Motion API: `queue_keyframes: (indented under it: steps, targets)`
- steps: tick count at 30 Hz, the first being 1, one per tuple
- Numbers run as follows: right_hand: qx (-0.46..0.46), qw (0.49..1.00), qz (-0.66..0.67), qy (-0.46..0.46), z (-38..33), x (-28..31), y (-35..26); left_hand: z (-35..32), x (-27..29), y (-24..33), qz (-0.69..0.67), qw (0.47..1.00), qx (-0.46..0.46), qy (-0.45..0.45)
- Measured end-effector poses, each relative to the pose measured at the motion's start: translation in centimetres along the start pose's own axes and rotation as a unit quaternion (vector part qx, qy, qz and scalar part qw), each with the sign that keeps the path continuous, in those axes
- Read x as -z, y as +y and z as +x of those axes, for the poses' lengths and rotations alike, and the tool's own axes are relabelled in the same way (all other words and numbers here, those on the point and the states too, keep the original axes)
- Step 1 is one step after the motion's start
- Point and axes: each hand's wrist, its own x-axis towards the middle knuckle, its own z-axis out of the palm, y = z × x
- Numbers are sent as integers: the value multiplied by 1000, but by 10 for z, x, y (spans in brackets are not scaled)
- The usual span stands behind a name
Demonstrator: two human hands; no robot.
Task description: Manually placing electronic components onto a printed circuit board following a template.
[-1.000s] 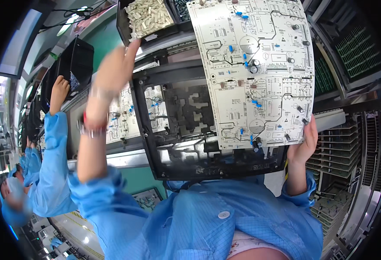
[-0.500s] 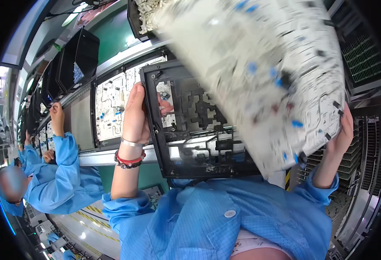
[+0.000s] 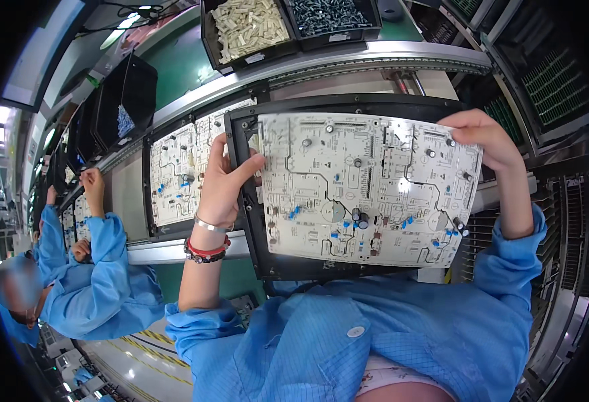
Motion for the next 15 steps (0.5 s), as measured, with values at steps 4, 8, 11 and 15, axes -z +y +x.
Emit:
queue_keyframes:
  steps: [4,8,11,15]
  targets:
    - [0,1000,-12,-26,11,5,-3,1,1,-4,20,1000,-7,8]
    - [-11,999,-18,-31,12,5,-6,4,1,-4,32,999,-6,9]
    - [-5,999,-18,-46,15,7,-5,3,-1,-2,41,999,-15,11]
    - [3,998,-22,-52,11,12,-4,3,-5,1,17,1000,-15,5]
